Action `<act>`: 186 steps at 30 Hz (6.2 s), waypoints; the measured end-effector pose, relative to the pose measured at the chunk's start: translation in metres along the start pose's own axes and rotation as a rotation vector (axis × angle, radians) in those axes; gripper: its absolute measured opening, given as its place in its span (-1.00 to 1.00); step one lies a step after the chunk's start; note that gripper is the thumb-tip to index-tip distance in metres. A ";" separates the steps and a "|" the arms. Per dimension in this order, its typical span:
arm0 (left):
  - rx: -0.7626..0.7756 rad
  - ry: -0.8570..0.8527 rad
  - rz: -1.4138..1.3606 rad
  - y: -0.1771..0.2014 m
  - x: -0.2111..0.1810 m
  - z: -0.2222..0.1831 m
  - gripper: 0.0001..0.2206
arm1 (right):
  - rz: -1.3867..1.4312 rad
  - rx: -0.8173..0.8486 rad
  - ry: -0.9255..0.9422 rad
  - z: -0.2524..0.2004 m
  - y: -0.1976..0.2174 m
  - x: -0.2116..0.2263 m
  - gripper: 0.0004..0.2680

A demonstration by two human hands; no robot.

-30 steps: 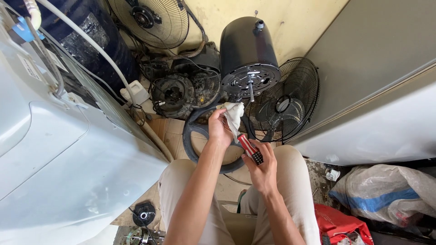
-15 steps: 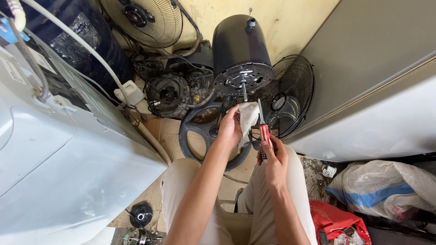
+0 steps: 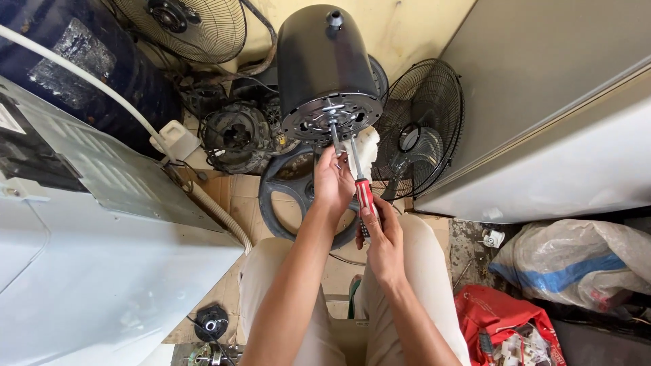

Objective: Using a screwdriver to remove a screw from a fan motor assembly while holding it steady with a cloth.

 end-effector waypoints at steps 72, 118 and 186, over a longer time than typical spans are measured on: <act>0.141 -0.167 0.229 -0.016 0.011 -0.008 -0.81 | -0.404 -0.279 0.196 0.008 0.034 0.008 -0.69; 0.149 -0.152 0.288 -0.015 0.006 0.000 -0.76 | -0.835 -0.476 0.632 -0.003 0.022 -0.002 -0.73; -0.076 -0.185 0.332 -0.023 -0.008 0.034 -0.77 | -0.164 -0.011 -0.015 0.011 0.034 0.027 -0.55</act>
Point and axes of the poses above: each hand's wrist, its own z-axis towards the middle knuckle, its own y-axis out of the back of the hand, x = y × z, the point moved 2 cm from there along z, towards the middle knuckle, and after that the axes turned 12 degrees about -z, right-handed, at the moved point
